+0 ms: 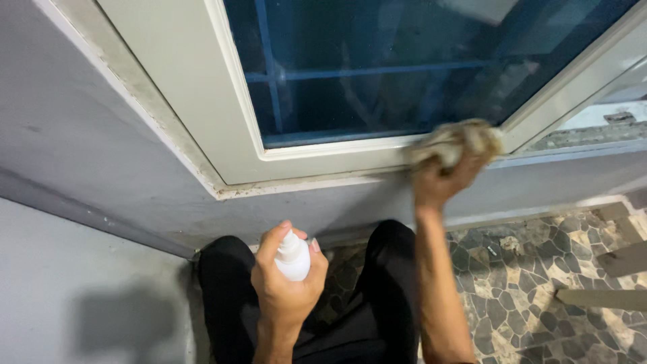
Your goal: The person cleans a window pane using a spray bottle and a cloth. They repeatedly spray the glass and wipe it in circular and linear motions, focusing on the lower section of the window.
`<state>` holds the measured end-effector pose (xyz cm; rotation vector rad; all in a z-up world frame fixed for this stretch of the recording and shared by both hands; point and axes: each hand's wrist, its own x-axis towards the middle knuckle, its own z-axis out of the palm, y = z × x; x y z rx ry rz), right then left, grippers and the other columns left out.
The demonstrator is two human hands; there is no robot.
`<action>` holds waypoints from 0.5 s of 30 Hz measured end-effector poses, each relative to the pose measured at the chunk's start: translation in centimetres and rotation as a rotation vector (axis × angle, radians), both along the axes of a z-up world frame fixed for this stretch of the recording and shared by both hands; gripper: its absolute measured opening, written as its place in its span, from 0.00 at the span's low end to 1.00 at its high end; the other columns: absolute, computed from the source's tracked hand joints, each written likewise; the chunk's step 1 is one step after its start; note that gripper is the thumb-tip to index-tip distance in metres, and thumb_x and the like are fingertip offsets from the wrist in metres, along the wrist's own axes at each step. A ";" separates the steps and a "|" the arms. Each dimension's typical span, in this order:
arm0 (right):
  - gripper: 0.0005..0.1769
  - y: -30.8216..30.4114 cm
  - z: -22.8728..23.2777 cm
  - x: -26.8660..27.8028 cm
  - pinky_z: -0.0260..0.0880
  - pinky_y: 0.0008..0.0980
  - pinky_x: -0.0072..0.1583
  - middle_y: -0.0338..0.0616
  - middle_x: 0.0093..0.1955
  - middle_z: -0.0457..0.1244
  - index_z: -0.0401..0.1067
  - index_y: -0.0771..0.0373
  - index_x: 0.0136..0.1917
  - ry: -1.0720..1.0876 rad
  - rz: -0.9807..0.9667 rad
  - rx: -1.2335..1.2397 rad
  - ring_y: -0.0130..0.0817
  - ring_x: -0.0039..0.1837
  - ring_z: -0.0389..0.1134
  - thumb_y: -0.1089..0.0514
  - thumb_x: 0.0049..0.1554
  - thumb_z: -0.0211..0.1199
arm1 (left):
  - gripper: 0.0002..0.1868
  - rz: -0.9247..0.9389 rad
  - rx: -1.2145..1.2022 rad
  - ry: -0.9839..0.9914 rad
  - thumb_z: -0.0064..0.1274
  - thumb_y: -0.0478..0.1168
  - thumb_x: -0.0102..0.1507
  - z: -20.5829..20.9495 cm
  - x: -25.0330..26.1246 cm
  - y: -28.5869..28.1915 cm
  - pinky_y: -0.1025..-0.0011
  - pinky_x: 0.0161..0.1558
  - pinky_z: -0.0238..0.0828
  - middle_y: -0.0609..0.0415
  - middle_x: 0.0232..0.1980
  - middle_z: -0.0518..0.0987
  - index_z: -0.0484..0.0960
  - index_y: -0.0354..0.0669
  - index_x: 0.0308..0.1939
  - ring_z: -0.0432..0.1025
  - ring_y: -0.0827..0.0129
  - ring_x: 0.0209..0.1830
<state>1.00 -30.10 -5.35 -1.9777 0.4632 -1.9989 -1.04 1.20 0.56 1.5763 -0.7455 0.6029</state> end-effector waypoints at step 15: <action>0.22 6.8 -1.3 2.5 0.60 0.47 0.68 0.49 0.61 0.64 0.80 0.58 0.58 0.297 0.140 -0.387 0.46 0.66 0.64 0.57 0.48 0.74 | 0.34 -0.078 0.039 -0.015 0.64 0.27 0.59 0.7 -1.2 -1.7 0.69 0.39 0.80 0.47 0.43 0.80 0.63 0.40 0.64 0.80 0.63 0.36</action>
